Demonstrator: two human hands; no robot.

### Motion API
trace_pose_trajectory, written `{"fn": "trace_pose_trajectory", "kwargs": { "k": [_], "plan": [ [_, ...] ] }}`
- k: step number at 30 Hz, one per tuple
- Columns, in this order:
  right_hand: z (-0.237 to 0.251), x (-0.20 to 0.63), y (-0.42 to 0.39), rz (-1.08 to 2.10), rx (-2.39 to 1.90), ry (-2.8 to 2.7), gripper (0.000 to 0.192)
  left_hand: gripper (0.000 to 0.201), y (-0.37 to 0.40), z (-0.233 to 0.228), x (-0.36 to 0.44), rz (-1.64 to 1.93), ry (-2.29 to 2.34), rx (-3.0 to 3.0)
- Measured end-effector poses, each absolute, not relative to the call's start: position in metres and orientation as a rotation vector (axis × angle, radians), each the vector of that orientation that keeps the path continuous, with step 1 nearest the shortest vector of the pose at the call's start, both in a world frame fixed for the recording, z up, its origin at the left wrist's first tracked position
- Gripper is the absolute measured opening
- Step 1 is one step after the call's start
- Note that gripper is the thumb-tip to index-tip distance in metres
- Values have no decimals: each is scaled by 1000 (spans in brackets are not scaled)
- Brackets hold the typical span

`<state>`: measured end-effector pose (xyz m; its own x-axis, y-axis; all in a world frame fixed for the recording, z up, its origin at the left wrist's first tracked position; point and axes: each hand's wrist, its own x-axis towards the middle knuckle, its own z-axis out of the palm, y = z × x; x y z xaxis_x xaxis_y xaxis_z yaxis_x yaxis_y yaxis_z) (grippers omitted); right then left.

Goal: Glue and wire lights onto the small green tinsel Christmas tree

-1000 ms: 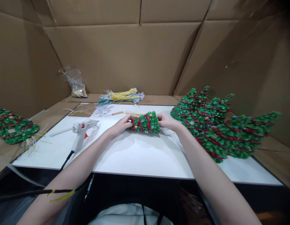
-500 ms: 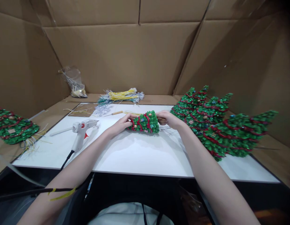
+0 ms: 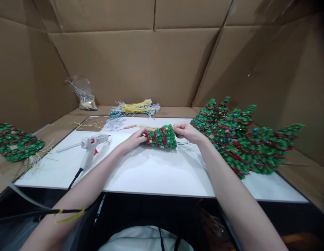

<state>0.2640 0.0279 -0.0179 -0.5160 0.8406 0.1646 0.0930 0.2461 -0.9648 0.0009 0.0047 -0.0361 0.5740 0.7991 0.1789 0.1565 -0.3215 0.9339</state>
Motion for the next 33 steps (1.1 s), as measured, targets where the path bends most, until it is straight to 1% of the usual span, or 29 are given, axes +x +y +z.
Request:
{"fn": "trace_pose_trajectory", "kwargs": {
  "k": [5,12,22,33],
  "plan": [
    [-19,266,29,1288,-840,-1825,46,47,5,-35,0,802,775,1807],
    [-15,265,27,1215,-863,-1872,47,46,7,-35,-1,797,746,1790],
    [-18,266,27,1267,-899,-1877,49,45,5,-33,-1,796,757,1786],
    [-21,271,29,1285,-891,-1964,47,46,4,-32,-1,783,770,1824]
  ]
}}
